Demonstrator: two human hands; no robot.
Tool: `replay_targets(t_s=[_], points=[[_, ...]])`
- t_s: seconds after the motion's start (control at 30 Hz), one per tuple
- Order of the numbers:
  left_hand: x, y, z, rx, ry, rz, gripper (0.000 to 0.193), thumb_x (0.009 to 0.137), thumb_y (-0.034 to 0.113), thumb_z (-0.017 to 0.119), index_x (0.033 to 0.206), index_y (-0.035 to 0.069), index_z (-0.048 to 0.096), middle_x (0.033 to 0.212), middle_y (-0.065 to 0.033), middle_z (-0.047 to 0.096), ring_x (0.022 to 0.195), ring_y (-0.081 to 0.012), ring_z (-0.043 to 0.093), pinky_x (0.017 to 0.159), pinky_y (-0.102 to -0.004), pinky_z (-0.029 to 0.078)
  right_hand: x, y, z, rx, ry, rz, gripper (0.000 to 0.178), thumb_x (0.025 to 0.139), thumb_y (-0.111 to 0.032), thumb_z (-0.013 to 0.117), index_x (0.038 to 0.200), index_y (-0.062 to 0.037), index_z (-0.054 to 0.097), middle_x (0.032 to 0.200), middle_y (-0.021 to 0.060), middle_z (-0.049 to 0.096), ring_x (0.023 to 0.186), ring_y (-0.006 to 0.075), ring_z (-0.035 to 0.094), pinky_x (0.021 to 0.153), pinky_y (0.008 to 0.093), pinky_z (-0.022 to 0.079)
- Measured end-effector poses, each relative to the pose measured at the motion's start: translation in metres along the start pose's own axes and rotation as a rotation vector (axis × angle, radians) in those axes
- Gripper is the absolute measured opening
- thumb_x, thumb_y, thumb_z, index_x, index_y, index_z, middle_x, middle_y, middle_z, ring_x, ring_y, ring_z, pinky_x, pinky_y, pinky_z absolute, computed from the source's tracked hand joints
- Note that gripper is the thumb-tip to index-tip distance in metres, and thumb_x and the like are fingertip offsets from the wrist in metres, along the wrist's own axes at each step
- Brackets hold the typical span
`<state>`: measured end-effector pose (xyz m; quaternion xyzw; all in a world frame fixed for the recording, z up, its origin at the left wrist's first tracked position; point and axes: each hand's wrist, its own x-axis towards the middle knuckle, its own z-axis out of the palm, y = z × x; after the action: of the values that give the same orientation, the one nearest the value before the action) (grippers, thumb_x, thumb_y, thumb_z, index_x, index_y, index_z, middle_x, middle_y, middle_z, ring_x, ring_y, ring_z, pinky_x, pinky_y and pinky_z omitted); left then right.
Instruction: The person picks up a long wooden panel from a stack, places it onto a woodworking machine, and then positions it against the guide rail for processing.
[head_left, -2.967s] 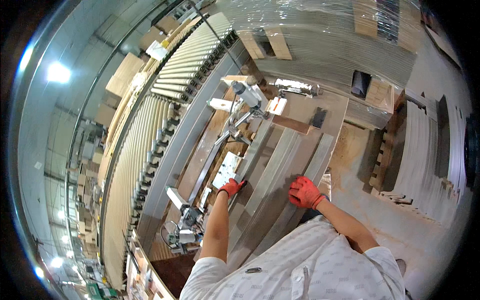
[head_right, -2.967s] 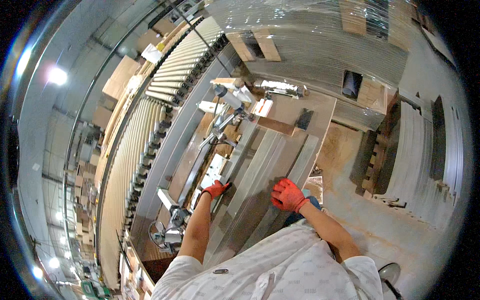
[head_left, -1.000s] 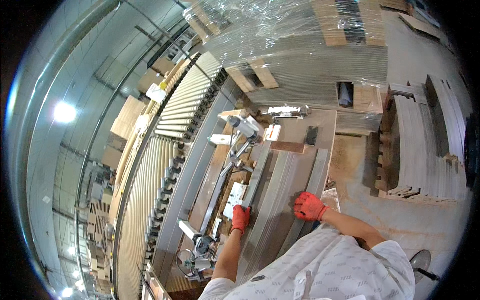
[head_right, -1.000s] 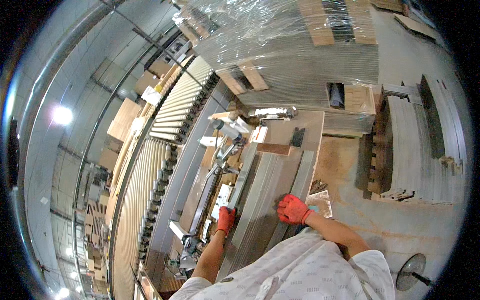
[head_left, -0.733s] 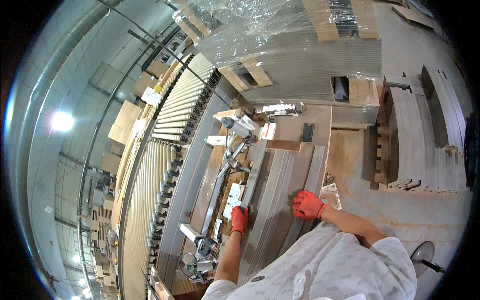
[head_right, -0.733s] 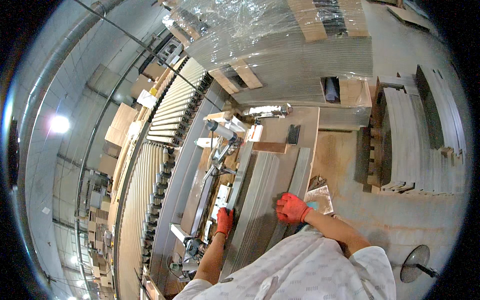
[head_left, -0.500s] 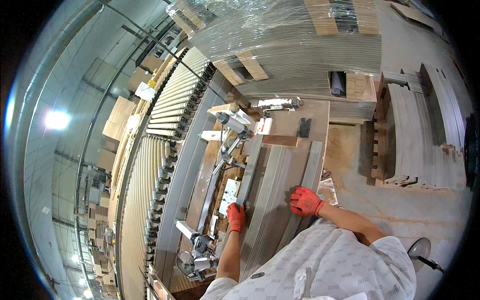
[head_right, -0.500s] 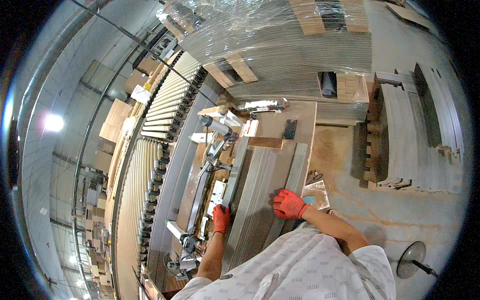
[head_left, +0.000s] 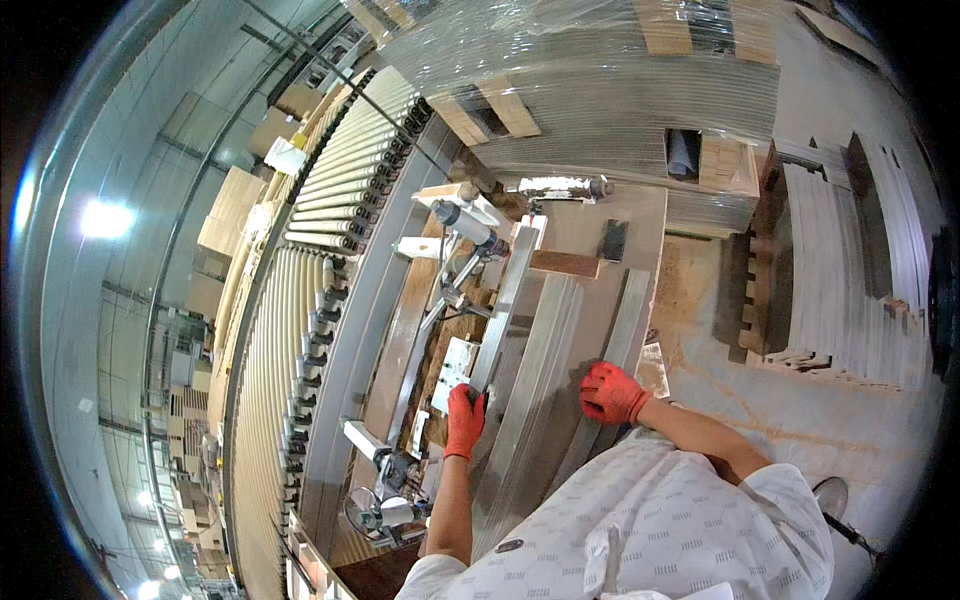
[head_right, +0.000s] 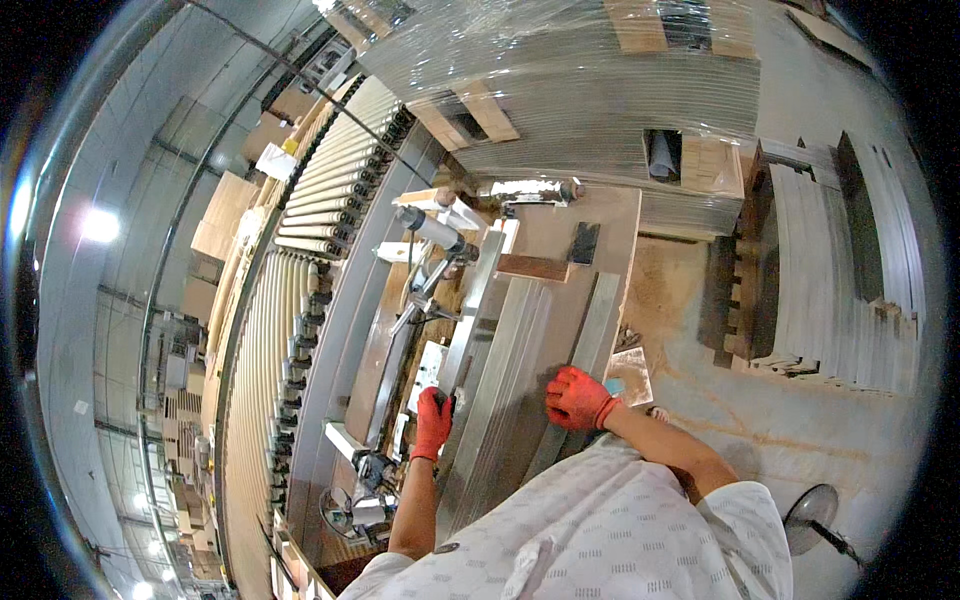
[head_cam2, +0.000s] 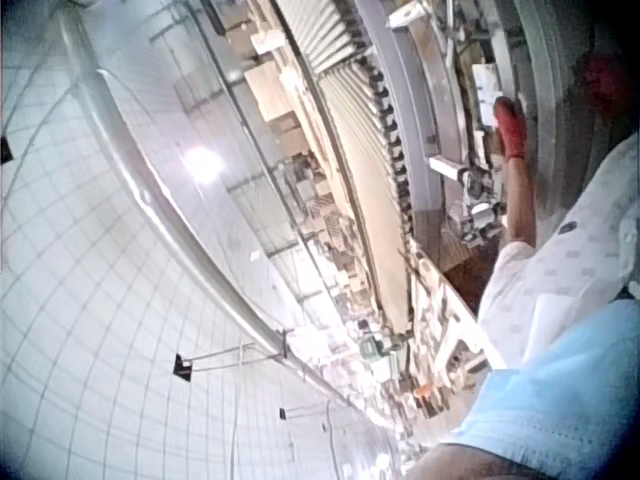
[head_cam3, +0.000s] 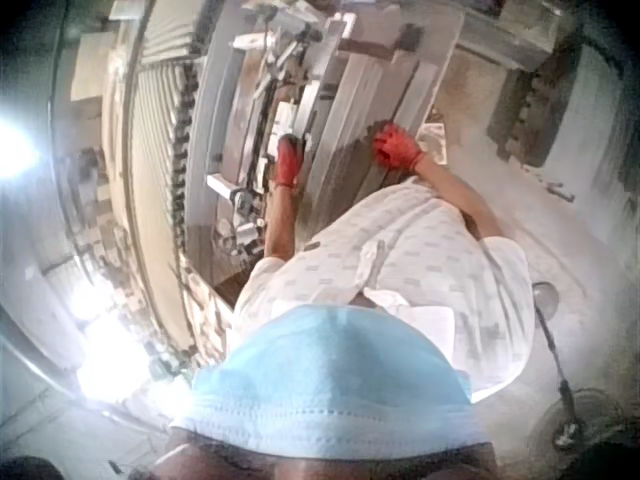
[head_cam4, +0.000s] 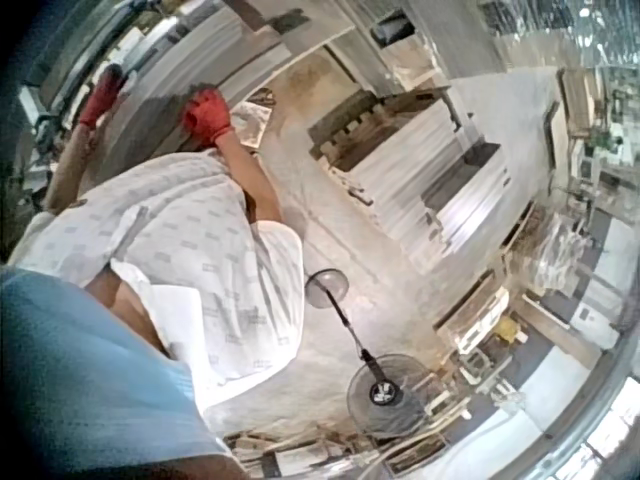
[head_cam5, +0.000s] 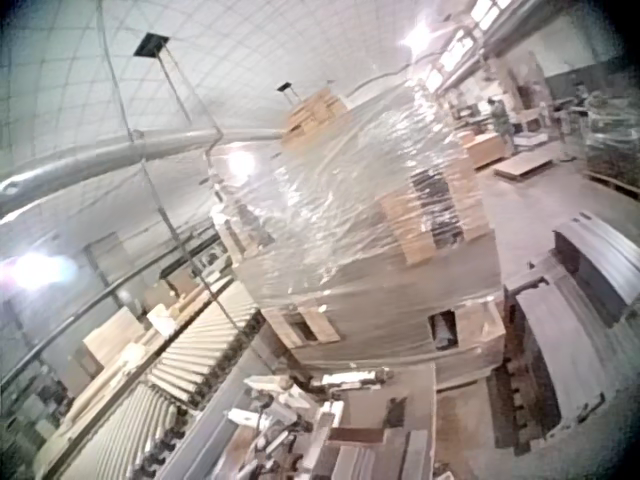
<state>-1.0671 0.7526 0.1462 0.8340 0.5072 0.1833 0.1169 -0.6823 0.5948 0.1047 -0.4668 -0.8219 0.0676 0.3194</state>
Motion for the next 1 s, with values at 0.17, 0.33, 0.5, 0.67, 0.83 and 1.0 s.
replay_targets(t_s=[0.17, 0.33, 0.5, 0.67, 0.83, 1.0], points=[[0.001, 0.095, -0.061, -0.148, 0.055, 0.037, 0.045, 0.099, 0.013, 0.075, 0.134, -0.002, 0.052, 0.124, -0.0250, 0.059, 0.114, -0.0454, 0.056, 0.100, -0.0523, 0.048, 0.000, 0.004, 0.000, -0.013, 0.090, -0.046, 0.021, 0.087, -0.034, 0.074, 0.091, -0.0140, 0.073, 0.097, 0.0055, 0.066, 0.100, 0.0290, 0.065, 0.103, 0.0472, 0.050], [-0.026, 0.175, -0.125, -0.115, 0.087, -0.028, 0.045, 0.098, 0.012, 0.074, 0.135, -0.001, 0.052, 0.125, -0.0250, 0.058, 0.114, -0.0459, 0.056, 0.100, -0.0520, 0.048, 0.001, 0.000, -0.003, -0.025, 0.075, -0.043, 0.021, 0.087, -0.036, 0.075, 0.093, -0.0151, 0.073, 0.098, 0.0053, 0.065, 0.102, 0.0296, 0.065, 0.108, 0.0493, 0.049], [-0.075, 0.184, -0.127, -0.044, 0.085, -0.083, 0.045, 0.097, 0.012, 0.075, 0.133, 0.000, 0.053, 0.123, -0.0238, 0.058, 0.114, -0.0455, 0.056, 0.100, -0.0531, 0.047, -0.001, -0.002, -0.001, -0.028, 0.039, -0.020, 0.024, 0.086, -0.037, 0.076, 0.097, -0.0163, 0.075, 0.105, 0.0048, 0.066, 0.106, 0.0294, 0.064, 0.116, 0.0512, 0.046], [-0.129, 0.140, -0.062, 0.179, -0.044, -0.133, 0.061, 0.094, 0.026, 0.080, 0.144, 0.003, 0.055, 0.135, -0.0237, 0.063, 0.128, -0.0434, 0.057, 0.108, -0.0533, 0.045, -0.001, 0.003, -0.004, -0.001, 0.008, -0.079, 0.037, 0.088, -0.049, 0.076, 0.105, -0.0157, 0.076, 0.108, 0.0057, 0.068, 0.109, 0.0302, 0.064, 0.117, 0.0519, 0.043], [-0.128, 0.151, -0.081, 0.094, 0.015, -0.114, 0.071, 0.088, 0.038, 0.087, 0.143, 0.003, 0.058, 0.119, -0.0221, 0.075, 0.102, -0.0432, 0.073, 0.087, -0.0497, 0.060, -0.001, -0.002, -0.026, 0.099, -0.128, -0.313, 0.065, 0.083, -0.069, 0.075, 0.120, -0.0151, 0.076, 0.117, 0.0059, 0.069, 0.116, 0.0278, 0.063, 0.118, 0.0508, 0.041], [-0.142, 0.155, -0.075, 0.041, 0.028, -0.182, 0.070, 0.090, 0.037, 0.086, 0.145, 0.005, 0.057, 0.118, -0.0224, 0.075, 0.104, -0.0435, 0.074, 0.085, -0.0507, 0.060, -0.007, 0.002, -0.012, 0.038, -0.264, -0.347, 0.068, 0.083, -0.069, 0.076, 0.122, -0.0141, 0.075, 0.121, 0.0061, 0.070, 0.115, 0.0273, 0.063, 0.109, 0.0486, 0.047]])
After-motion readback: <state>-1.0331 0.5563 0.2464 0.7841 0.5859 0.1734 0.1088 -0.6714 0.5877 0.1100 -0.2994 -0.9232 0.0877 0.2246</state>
